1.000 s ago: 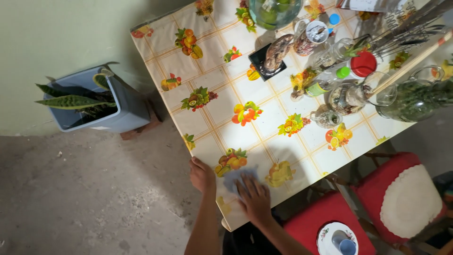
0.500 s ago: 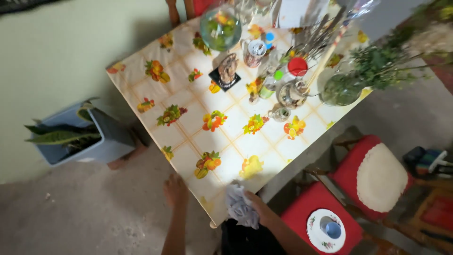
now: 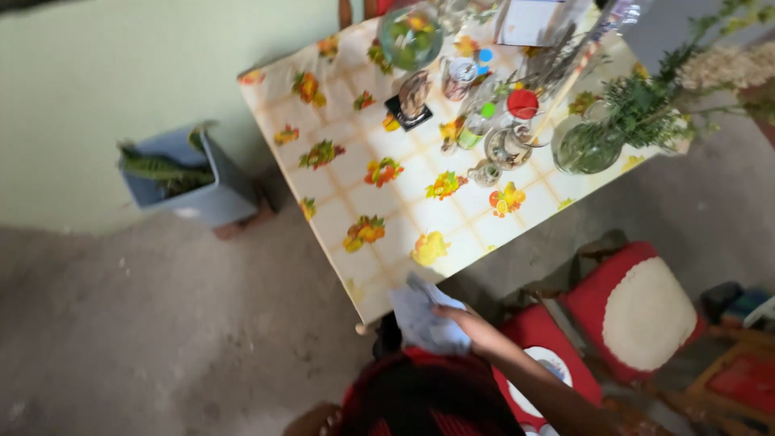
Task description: The person wipes a small glass jar, a flower vase, and the table surface with a blue cloth. They then wipe a decorative figurine, a plastic bottle, and a small glass container before placing them back on the table.
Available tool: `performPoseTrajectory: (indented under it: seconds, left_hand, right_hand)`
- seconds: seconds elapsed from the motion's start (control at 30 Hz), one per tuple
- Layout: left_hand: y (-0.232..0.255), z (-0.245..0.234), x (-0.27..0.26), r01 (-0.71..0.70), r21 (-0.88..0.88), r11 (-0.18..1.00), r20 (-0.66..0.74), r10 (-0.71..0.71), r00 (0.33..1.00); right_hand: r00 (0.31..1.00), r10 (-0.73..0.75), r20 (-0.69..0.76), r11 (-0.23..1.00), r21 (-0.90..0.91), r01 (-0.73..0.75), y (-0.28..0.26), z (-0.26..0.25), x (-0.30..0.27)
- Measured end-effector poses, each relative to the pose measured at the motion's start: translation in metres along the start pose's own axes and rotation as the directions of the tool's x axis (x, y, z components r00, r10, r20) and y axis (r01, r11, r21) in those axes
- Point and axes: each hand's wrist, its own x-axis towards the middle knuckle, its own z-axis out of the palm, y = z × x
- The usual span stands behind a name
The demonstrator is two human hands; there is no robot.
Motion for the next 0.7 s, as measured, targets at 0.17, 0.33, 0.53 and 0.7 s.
performPoseTrajectory:
  seconds: [0.17,0.33,0.53,0.7]
  left_hand:
    - [0.07,-0.09,0.036,0.035,-0.175,0.984,0.055,-0.026,0.998]
    - [0.093,-0.111,0.085,0.037,-0.37,0.928,-0.108,-0.083,0.991]
    - [0.237,-0.14,0.175,-0.093,-0.674,0.733,-0.201,-0.06,0.978]
    - [0.313,-0.108,0.239,0.12,-0.847,0.519,-0.025,-0.263,0.964]
  right_hand:
    - [0.984,-0.102,0.144,0.99,-0.086,0.115,-0.06,0.051,-0.048]
    - [0.975,0.046,0.219,0.998,-0.045,-0.037,-0.089,0.073,-0.039]
    - [0.968,0.017,0.251,0.998,0.05,-0.031,-0.08,0.052,-0.001]
    - [0.968,0.081,0.238,0.997,-0.016,-0.08,-0.083,-0.005,0.027]
